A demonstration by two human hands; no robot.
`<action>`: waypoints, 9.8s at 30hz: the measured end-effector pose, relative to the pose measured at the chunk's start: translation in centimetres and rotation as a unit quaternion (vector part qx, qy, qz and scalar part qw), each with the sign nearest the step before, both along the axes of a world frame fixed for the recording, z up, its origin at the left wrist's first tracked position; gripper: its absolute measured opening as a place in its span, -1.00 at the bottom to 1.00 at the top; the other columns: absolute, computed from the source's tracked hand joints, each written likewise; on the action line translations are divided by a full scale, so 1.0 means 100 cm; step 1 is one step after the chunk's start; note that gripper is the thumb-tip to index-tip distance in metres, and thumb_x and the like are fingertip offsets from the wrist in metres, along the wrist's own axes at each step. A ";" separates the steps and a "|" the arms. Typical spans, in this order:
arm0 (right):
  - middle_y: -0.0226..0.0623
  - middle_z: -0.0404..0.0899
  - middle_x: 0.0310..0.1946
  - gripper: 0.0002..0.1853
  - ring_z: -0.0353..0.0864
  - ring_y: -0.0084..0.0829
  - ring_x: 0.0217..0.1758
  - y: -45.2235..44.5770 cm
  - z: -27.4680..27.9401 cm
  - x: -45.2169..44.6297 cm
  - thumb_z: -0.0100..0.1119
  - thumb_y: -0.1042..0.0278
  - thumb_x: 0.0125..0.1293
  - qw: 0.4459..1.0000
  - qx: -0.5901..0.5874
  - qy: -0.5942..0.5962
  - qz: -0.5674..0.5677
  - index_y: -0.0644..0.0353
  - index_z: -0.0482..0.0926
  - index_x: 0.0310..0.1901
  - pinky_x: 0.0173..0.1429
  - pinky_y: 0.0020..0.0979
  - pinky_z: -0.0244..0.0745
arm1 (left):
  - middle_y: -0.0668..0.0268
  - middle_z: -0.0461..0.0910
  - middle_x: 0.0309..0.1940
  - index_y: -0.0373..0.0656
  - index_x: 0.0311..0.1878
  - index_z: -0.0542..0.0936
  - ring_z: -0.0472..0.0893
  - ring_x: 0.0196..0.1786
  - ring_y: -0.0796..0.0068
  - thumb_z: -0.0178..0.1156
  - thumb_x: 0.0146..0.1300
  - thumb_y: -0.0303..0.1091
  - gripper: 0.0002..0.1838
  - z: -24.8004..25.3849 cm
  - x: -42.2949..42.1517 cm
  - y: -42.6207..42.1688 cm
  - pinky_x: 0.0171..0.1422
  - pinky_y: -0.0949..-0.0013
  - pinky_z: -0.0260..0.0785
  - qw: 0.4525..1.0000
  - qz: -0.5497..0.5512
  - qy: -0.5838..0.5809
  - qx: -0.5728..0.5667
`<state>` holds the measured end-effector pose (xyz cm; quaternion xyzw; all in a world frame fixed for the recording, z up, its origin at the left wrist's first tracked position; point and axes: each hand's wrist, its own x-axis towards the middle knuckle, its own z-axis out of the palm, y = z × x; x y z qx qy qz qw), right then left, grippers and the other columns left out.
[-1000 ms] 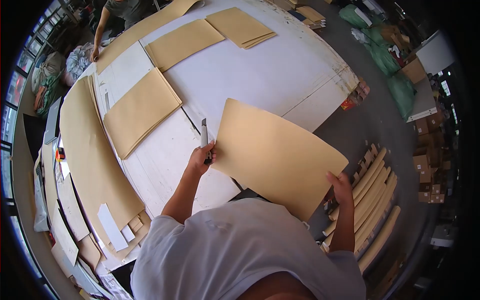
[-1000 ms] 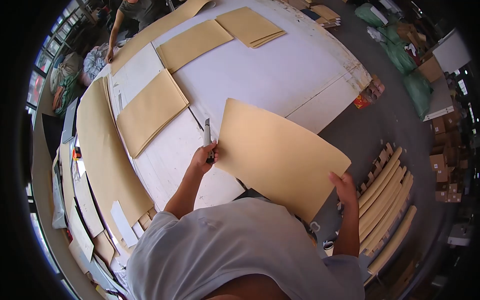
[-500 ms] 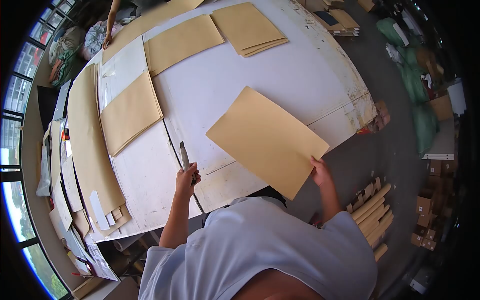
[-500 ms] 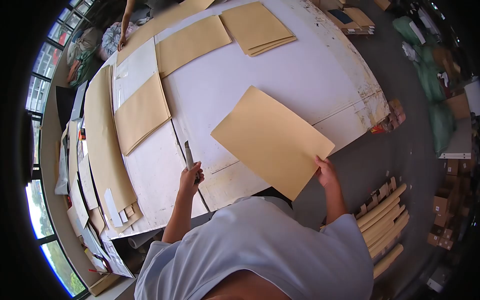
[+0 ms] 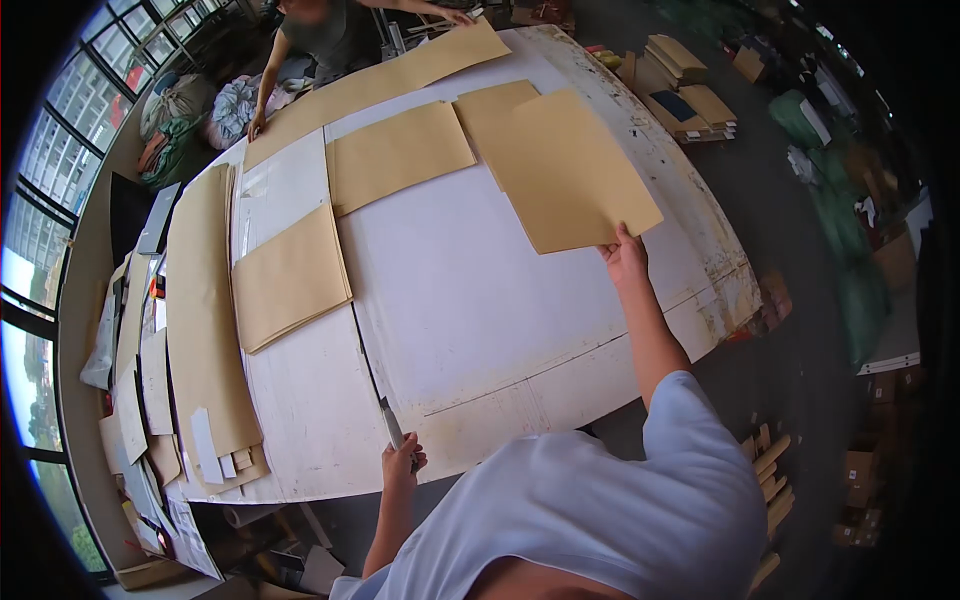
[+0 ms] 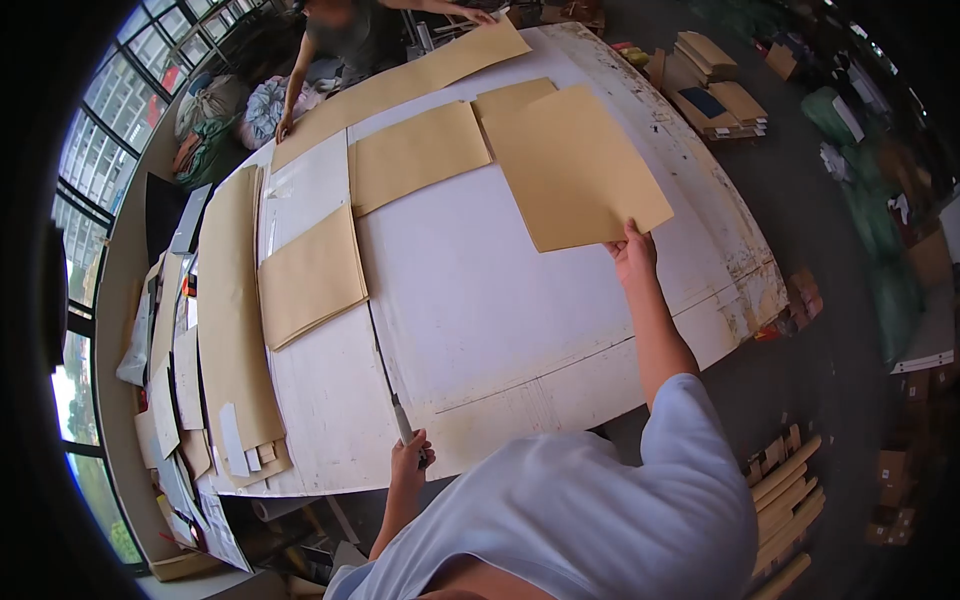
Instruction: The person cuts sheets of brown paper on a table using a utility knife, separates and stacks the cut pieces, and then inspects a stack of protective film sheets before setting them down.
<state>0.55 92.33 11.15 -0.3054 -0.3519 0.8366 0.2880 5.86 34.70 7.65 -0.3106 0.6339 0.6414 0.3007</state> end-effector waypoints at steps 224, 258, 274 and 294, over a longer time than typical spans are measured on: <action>0.00 -0.34 0.61 0.20 -0.37 0.09 0.66 -0.641 -0.080 0.073 0.47 -0.29 -0.04 0.464 0.613 -0.477 0.426 -0.13 -0.03 0.57 0.44 0.51 -0.18 | 0.33 0.58 -0.58 -0.22 -0.40 0.64 0.48 -0.58 0.54 0.42 0.14 -0.08 -0.65 -0.045 -0.123 -0.365 -0.49 0.37 0.30 0.921 -0.374 0.043 -0.100; -0.01 -0.35 0.61 0.19 -0.38 0.07 0.66 -0.641 -0.078 0.070 0.44 -0.32 -0.01 0.452 0.612 -0.487 0.430 -0.11 -0.03 0.57 0.44 0.50 -0.16 | 0.31 0.63 -0.56 -0.24 -0.38 0.68 0.53 -0.56 0.51 0.40 0.17 -0.12 -0.68 -0.041 -0.123 -0.365 -0.50 0.36 0.32 0.925 -0.366 0.045 -0.087; 0.01 -0.31 0.61 0.19 -0.36 0.08 0.66 -0.641 -0.079 0.073 0.48 -0.26 -0.04 0.465 0.613 -0.478 0.424 -0.12 0.00 0.56 0.44 0.49 -0.16 | 0.32 0.63 -0.54 -0.24 -0.35 0.68 0.53 -0.56 0.52 0.42 0.16 -0.09 -0.66 -0.029 -0.125 -0.362 -0.47 0.36 0.32 0.916 -0.389 0.044 -0.085; 0.00 -0.32 0.61 0.19 -0.36 0.05 0.67 -0.642 -0.081 0.073 0.48 -0.26 -0.03 0.466 0.611 -0.483 0.419 -0.13 -0.02 0.56 0.46 0.49 -0.20 | 0.29 0.65 -0.46 -0.33 -0.27 0.66 0.61 -0.43 0.52 0.34 0.22 -0.12 -0.63 -0.052 -0.124 -0.368 -0.35 0.32 0.48 0.917 -0.390 0.051 -0.066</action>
